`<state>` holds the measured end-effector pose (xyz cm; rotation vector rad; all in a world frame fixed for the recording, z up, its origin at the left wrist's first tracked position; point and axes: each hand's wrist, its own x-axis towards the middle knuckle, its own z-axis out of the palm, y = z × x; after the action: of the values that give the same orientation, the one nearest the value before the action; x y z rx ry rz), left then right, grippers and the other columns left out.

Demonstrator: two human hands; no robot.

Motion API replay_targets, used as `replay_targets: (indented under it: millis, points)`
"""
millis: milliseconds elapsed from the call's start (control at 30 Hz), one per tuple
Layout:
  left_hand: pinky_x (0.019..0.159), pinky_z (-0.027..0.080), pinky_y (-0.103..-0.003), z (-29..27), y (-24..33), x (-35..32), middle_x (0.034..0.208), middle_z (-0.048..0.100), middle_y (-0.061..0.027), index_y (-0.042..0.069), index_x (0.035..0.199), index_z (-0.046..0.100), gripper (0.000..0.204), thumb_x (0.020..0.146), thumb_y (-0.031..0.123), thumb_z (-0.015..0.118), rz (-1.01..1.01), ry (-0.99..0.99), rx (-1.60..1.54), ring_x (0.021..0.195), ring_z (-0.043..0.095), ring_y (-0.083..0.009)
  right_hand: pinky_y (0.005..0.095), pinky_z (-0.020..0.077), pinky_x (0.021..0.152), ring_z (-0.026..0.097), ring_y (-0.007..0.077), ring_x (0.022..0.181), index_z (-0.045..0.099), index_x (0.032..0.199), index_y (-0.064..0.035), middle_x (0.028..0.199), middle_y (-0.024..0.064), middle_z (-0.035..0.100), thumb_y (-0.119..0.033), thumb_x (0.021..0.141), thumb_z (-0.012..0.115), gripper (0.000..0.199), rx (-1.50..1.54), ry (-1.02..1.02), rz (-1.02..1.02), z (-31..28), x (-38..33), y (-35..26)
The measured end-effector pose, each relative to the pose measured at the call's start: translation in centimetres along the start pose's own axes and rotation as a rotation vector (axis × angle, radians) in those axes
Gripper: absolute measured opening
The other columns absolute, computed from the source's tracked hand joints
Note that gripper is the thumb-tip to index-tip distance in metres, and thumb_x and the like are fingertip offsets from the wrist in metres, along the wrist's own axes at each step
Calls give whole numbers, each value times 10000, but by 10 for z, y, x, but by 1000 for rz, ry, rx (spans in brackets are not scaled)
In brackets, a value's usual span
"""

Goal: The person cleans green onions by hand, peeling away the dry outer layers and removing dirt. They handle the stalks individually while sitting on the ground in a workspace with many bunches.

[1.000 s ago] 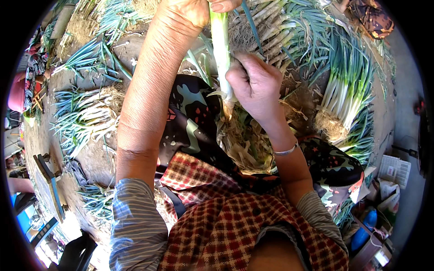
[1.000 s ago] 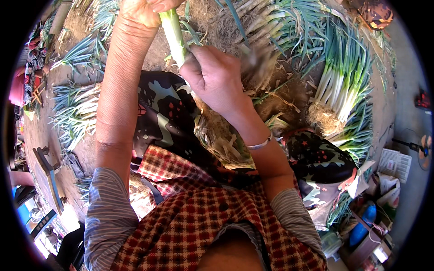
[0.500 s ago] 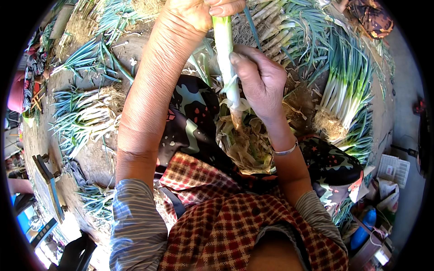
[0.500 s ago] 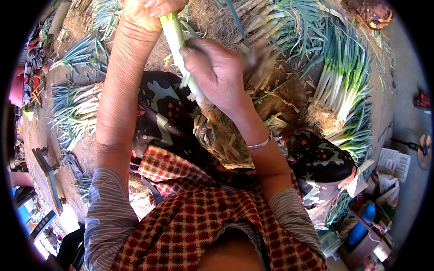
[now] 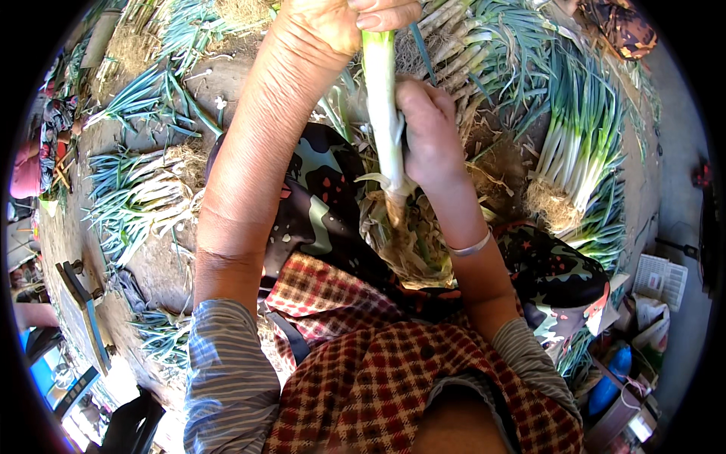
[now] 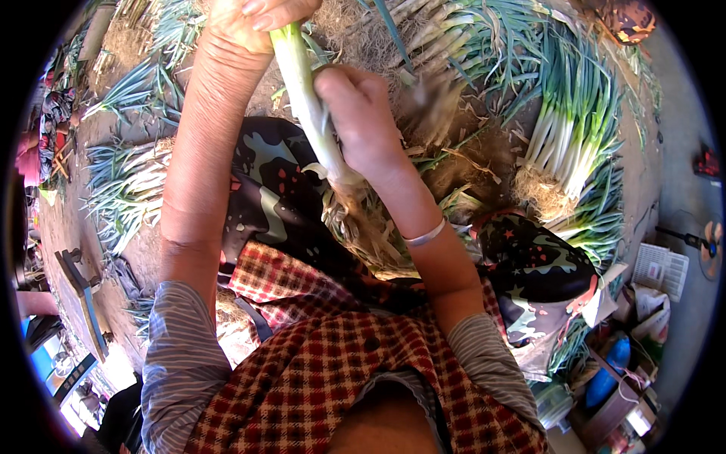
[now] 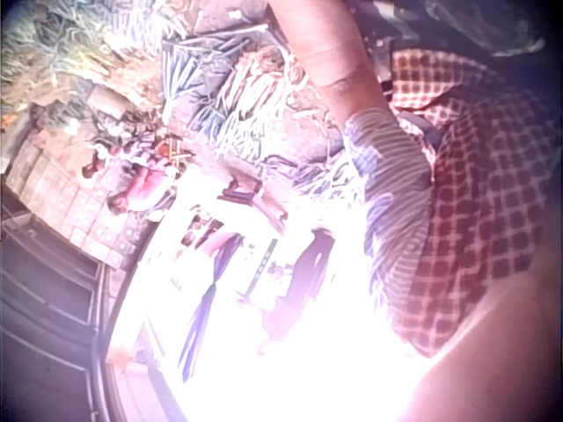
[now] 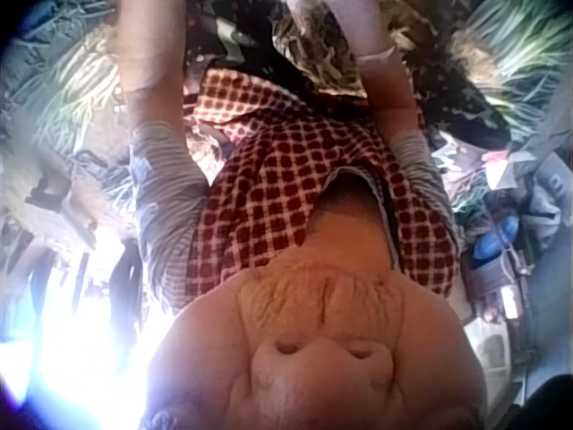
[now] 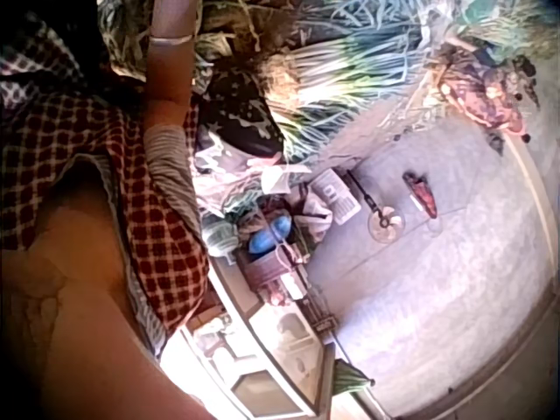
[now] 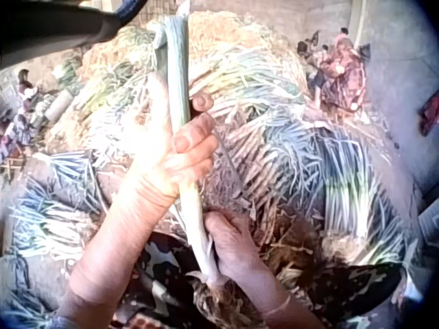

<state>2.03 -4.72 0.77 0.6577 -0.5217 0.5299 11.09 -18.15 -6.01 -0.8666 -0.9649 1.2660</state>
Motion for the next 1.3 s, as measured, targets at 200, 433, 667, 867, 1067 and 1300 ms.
replay_targets:
  millis: [200, 433, 667, 867, 1067, 1300]
  points:
    - [276, 306, -236, 3, -6, -6, 581, 519, -50, 62, 943, 538, 593, 831, 635, 434, 10, 97, -5, 338, 345, -96, 251, 419, 401, 534, 150, 498, 576, 883, 16, 678, 95, 571, -288, 861, 552, 305, 133, -407, 677, -12, -10, 39]
    - [302, 315, -243, 17, -22, -10, 525, 498, -45, 110, 798, 501, 403, 818, 498, 611, 6, 685, 406, 348, 401, -111, 378, 474, 526, 609, 266, 575, 669, 765, -29, 689, 146, 634, -335, 771, 618, 311, -505, -176, 395, -117, -58, 150]
    - [336, 353, -255, 16, -28, -3, 521, 486, -32, 109, 807, 503, 269, 850, 345, 627, 179, 911, 496, 361, 419, -125, 448, 488, 622, 620, 365, 749, 653, 768, -22, 772, 194, 628, -326, 737, 603, 310, -1460, -284, 425, -177, -104, 187]
    - [396, 414, -257, 11, -16, -6, 586, 518, -30, 70, 861, 527, 144, 886, 210, 547, 267, 993, 483, 451, 482, -134, 451, 491, 627, 620, 349, 776, 652, 801, -8, 862, 198, 633, -311, 749, 618, 309, -1681, -293, 758, -196, -96, 173]
    - [452, 432, -274, 7, -23, 6, 634, 526, -59, 40, 875, 517, 38, 839, 44, 507, 286, 1091, 614, 511, 498, -160, 243, 470, 580, 570, 124, 645, 621, 974, 9, 817, 70, 624, -118, 770, 694, 252, -828, 303, -258, -123, -27, 52]
    - [463, 428, -278, 6, -29, 7, 660, 528, -70, 25, 868, 504, 55, 821, -2, 497, 310, 1052, 663, 524, 499, -166, 269, 496, 576, 596, 143, 685, 620, 963, -61, 833, 39, 630, -36, 710, 739, 280, -1191, 168, -948, -47, 10, -1]
